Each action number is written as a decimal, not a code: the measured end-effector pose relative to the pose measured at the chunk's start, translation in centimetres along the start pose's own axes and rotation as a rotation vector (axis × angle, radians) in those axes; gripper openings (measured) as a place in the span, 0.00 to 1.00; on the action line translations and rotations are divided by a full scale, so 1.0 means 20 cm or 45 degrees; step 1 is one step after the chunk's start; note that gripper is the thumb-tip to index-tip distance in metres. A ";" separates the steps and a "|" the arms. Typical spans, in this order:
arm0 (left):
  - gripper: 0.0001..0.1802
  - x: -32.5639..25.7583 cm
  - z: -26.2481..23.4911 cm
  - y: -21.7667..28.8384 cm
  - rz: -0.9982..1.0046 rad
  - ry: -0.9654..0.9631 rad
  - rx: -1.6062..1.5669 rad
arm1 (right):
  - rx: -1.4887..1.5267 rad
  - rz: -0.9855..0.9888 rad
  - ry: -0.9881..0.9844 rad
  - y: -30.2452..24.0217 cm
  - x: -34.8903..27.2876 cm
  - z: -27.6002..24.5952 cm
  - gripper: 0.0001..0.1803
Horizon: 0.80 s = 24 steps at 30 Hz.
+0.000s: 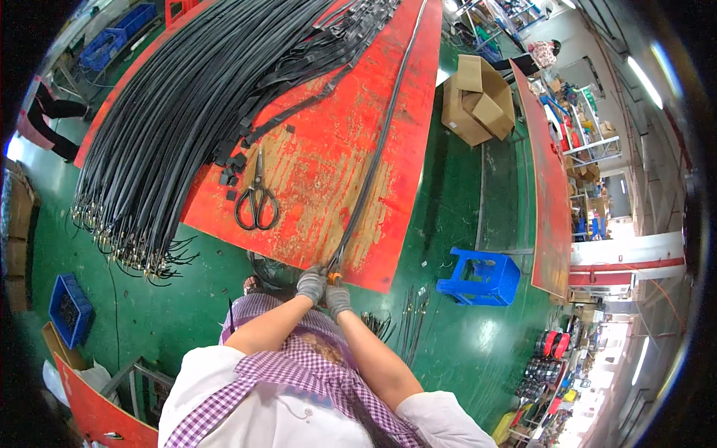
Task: The person strips the insulation from black electrical cables using pliers and scissors. They cut the cable ends, remove the outer sheath, and separate the internal wires. The processed cables are then placed into a pile on the floor.
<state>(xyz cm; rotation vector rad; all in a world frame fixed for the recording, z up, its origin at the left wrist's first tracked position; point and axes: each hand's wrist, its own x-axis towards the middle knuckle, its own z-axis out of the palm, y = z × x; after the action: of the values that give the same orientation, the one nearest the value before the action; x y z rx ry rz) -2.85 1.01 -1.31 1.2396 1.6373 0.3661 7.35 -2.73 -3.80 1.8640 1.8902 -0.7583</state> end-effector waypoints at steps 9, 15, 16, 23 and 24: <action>0.20 0.06 -0.03 -0.05 0.010 -0.309 0.014 | 0.085 -0.388 0.115 0.07 -0.05 -0.09 0.07; 0.11 0.06 0.07 -0.13 -0.070 -0.507 -0.609 | 1.408 0.505 0.093 0.31 0.18 0.33 0.07; 0.12 0.06 0.07 -0.19 -0.112 -0.490 -0.613 | 1.603 0.630 0.034 0.26 0.18 0.30 0.08; 0.11 0.02 0.00 -0.18 -0.344 -0.499 -0.517 | 1.374 0.709 0.061 0.15 0.12 0.17 0.08; 0.11 0.02 0.01 -0.16 -0.272 -0.495 -0.463 | 1.407 0.723 0.089 0.13 0.08 0.12 0.07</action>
<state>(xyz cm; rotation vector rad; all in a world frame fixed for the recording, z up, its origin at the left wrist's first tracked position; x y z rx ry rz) -4.36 -0.13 -3.86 0.7950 1.2831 0.2557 9.62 -2.91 -6.98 2.8483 0.8171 -1.7107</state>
